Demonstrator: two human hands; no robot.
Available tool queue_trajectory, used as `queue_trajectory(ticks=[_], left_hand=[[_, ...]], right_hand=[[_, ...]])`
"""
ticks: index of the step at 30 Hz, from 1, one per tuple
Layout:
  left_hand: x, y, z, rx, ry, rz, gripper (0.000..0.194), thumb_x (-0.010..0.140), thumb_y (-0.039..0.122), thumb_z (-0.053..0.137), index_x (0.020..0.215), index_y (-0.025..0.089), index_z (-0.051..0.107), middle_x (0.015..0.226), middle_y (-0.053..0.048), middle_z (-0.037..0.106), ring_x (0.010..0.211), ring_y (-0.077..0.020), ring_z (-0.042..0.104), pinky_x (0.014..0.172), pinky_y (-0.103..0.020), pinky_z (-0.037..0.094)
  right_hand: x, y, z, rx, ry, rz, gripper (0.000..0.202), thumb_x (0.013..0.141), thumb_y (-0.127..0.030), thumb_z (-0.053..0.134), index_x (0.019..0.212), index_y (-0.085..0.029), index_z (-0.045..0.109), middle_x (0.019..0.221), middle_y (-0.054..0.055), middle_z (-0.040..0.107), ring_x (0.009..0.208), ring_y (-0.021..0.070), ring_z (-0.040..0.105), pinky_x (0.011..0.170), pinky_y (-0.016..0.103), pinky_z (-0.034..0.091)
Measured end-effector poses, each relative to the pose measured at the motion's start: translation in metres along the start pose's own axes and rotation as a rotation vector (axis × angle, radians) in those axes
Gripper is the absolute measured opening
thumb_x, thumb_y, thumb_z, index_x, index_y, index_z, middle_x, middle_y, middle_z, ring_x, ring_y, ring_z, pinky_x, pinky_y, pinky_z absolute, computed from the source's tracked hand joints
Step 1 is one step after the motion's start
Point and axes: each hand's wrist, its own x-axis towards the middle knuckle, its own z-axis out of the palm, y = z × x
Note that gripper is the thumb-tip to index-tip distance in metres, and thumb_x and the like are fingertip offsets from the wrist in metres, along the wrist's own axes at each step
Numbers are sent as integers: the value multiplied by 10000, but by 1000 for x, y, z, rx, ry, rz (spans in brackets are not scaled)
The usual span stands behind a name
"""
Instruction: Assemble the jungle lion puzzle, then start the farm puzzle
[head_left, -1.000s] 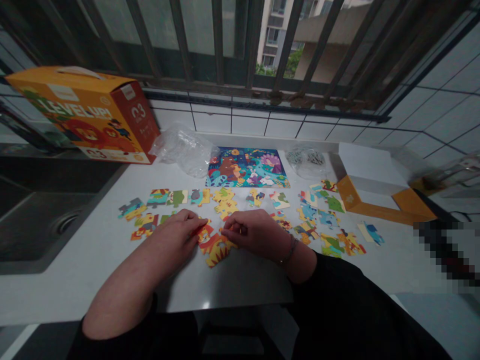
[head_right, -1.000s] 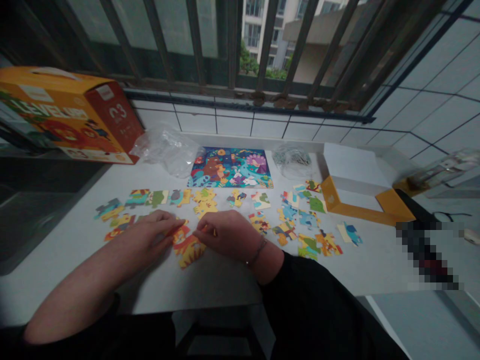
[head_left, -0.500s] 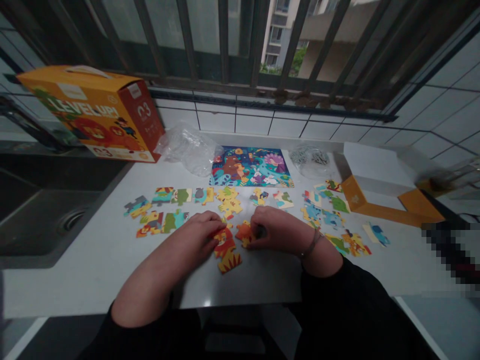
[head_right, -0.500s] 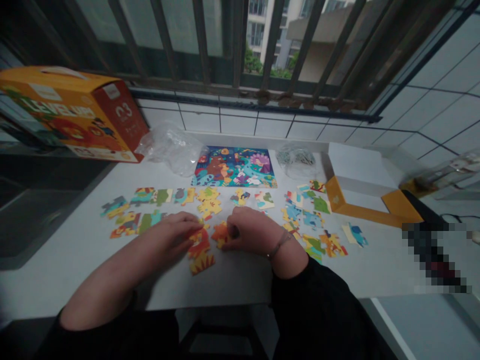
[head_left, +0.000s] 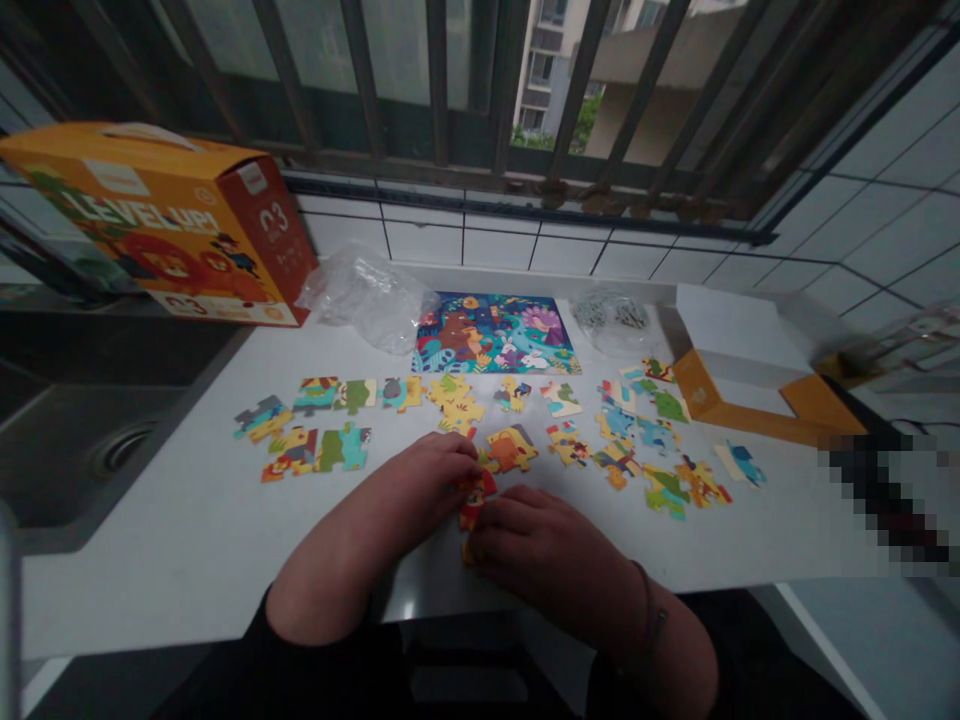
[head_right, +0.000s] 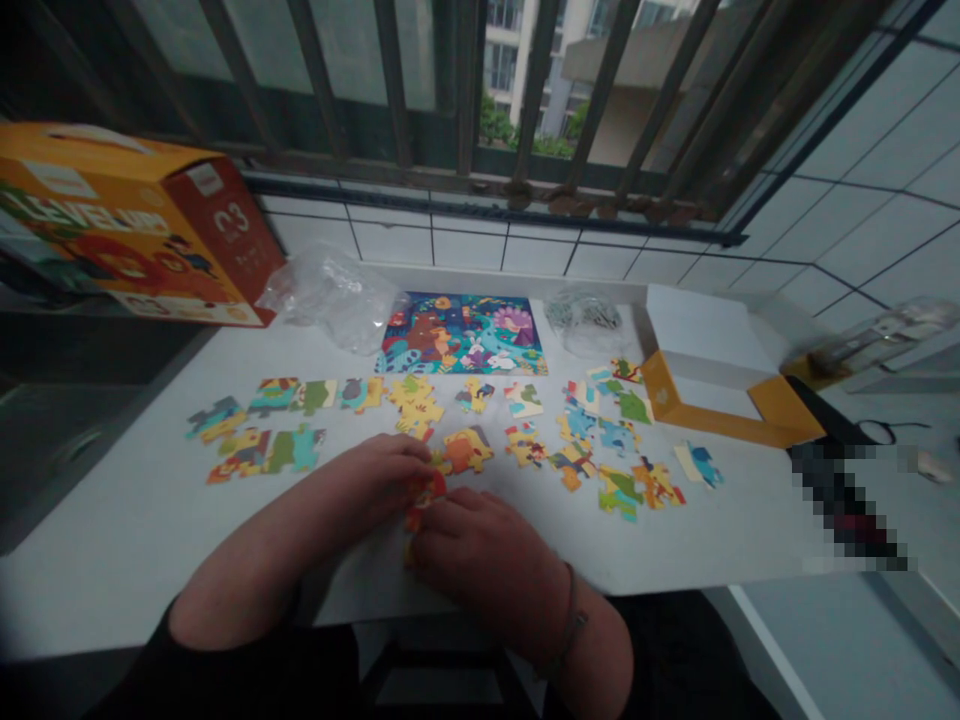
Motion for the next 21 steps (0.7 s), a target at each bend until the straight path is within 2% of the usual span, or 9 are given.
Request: queue_trajectory(ticks=[4,8,13,17,21], left_hand=[[-3,3,-1,-10,37,1,307,982,132,608,1113,276,845,1235,-69,799,1119,-231,733,1035,-389,581],[-2,2,1,-20,47,2,276,993,147,612,1058,270,851,1207,-72,803,1096,-229,735,1002,-378,579],[-2,9,-1,-21,60,-16,319,969,102,614,1085,280,851,1166,-60,791,1084,-224,724,993,-371,571],[-4,18,-5,-14,55,-36,251,1005,163,632,1069,279,846,1162,-64,771,1105,-239,710,1014,-394,565],[-2,18,-2,-1,53,-63,198,1009,176,664,1063,261,833,1190,-67,766,1120,-246,698,1026,-406,557]], right_hand=[[-3,7,-1,19,-3,-15,106,1129,-250,668,1068,-237,754,1076,46,782,980,209,704,907,352,609],[-3,8,0,14,24,-46,118,1134,-228,650,1081,-230,756,1110,51,797,1025,217,725,935,351,621],[-3,6,6,3,31,-47,92,1126,-228,668,1096,-227,756,1148,48,809,1043,219,741,948,347,640],[-3,10,5,12,22,-55,96,1120,-206,669,1101,-222,762,1180,68,821,1100,225,757,998,365,645],[-1,16,0,63,-10,-94,141,1130,-195,642,1067,-219,766,1166,59,827,1105,201,767,1074,362,629]])
